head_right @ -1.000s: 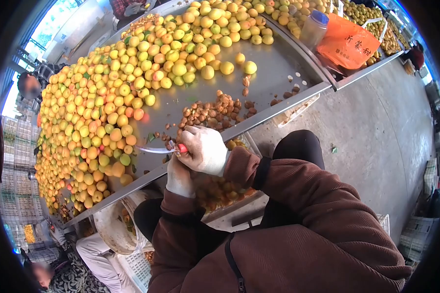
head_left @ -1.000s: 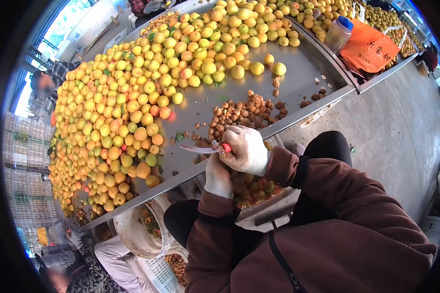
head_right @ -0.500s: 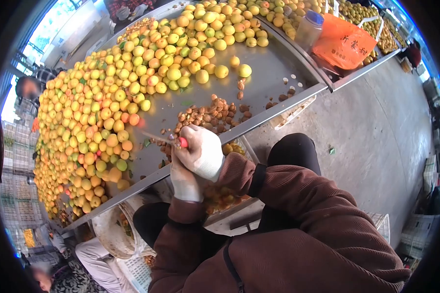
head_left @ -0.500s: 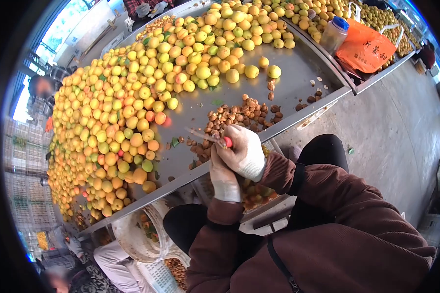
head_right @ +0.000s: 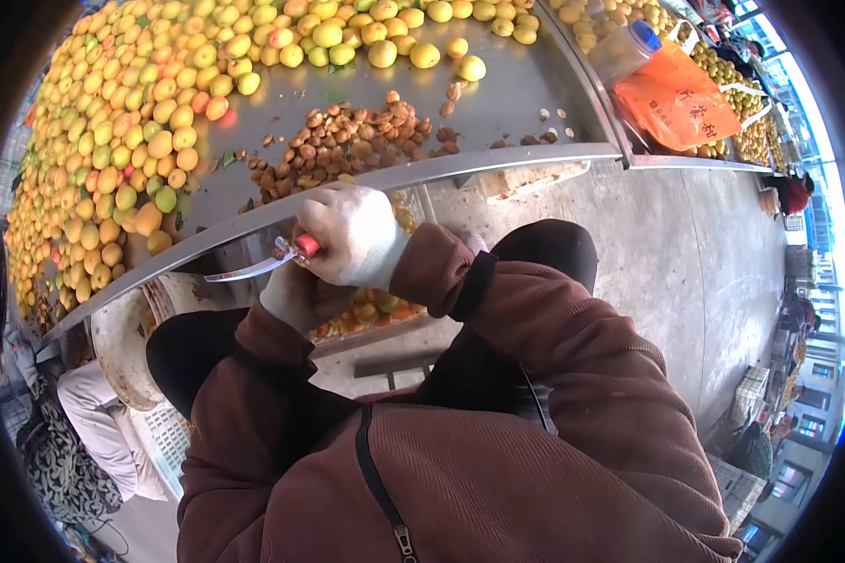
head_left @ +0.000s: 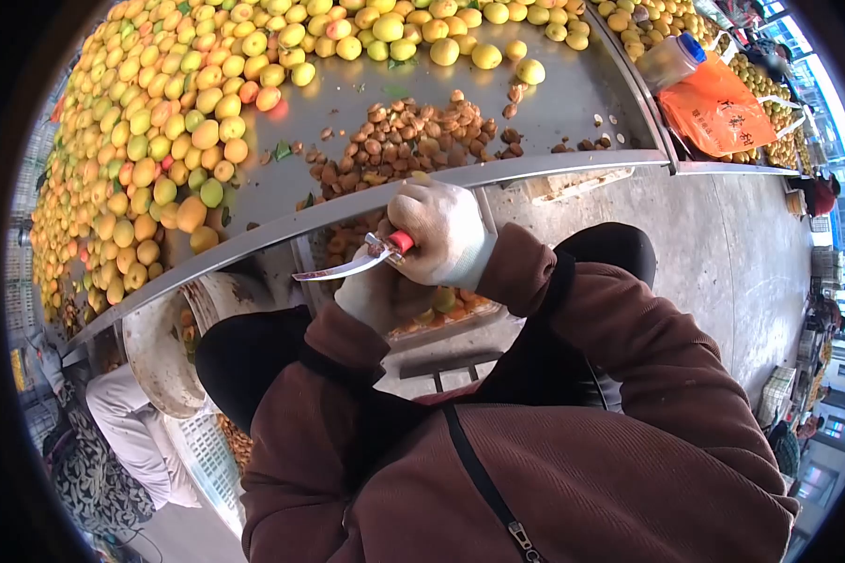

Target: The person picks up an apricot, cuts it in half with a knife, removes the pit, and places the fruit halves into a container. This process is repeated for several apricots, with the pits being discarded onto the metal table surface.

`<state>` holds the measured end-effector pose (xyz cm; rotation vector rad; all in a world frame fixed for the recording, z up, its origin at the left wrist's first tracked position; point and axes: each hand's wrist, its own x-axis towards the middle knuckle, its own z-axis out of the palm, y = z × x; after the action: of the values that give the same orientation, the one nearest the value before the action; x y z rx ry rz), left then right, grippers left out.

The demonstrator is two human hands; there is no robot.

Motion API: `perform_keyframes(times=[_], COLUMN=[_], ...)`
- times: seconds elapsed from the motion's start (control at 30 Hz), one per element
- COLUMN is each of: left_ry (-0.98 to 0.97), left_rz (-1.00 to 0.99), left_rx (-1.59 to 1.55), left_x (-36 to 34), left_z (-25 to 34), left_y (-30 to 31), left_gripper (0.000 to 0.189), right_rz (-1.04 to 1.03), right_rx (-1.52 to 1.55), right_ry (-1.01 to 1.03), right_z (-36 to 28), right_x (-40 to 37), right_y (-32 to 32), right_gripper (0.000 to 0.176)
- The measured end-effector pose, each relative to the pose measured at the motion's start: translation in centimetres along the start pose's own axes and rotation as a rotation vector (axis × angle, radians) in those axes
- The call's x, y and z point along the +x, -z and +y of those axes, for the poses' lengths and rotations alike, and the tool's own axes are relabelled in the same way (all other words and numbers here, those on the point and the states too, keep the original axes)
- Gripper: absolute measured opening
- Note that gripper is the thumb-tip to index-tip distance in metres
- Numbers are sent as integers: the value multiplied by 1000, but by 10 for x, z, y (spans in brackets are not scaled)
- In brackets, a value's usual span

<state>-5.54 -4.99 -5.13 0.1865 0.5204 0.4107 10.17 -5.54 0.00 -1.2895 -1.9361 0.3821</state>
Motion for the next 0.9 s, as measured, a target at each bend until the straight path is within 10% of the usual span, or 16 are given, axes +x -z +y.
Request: perform_keyframes(times=[0.13, 0.3, 0.37, 0.43, 0.5, 0.83, 0.87, 0.9], left_ry=[-32, -148, -621, -946, -856, -70, 3, 4], left_rz=[106, -582, 51, 504, 382, 82, -348, -346], left_rx=[159, -76, 36, 945, 419, -19, -188, -198], left_x=[0, 28, 30, 25, 31, -4, -3, 2], left_z=[-3, 6, -9, -15, -16, -9, -10, -17], left_y=[-9, -9, -48, -57, -63, -18, 10, 17], left_gripper=[42, 52, 50, 41, 42, 37, 36, 36], right_rz=[-38, 286, 377, 412, 440, 218, 130, 106], right_rx=[-29, 167, 94, 56, 116, 0, 66, 108], right_ry=[50, -362, -285, -299, -268, 37, 64, 151], right_z=[4, -14, -22, -24, -20, -13, -17, -18], right_x=[-2, 14, 14, 17, 18, 1, -1, -5], right_y=[3, 4, 4, 1, 0, 1, 5, 0], right_gripper=[22, 18, 16, 20, 23, 23, 25, 27])
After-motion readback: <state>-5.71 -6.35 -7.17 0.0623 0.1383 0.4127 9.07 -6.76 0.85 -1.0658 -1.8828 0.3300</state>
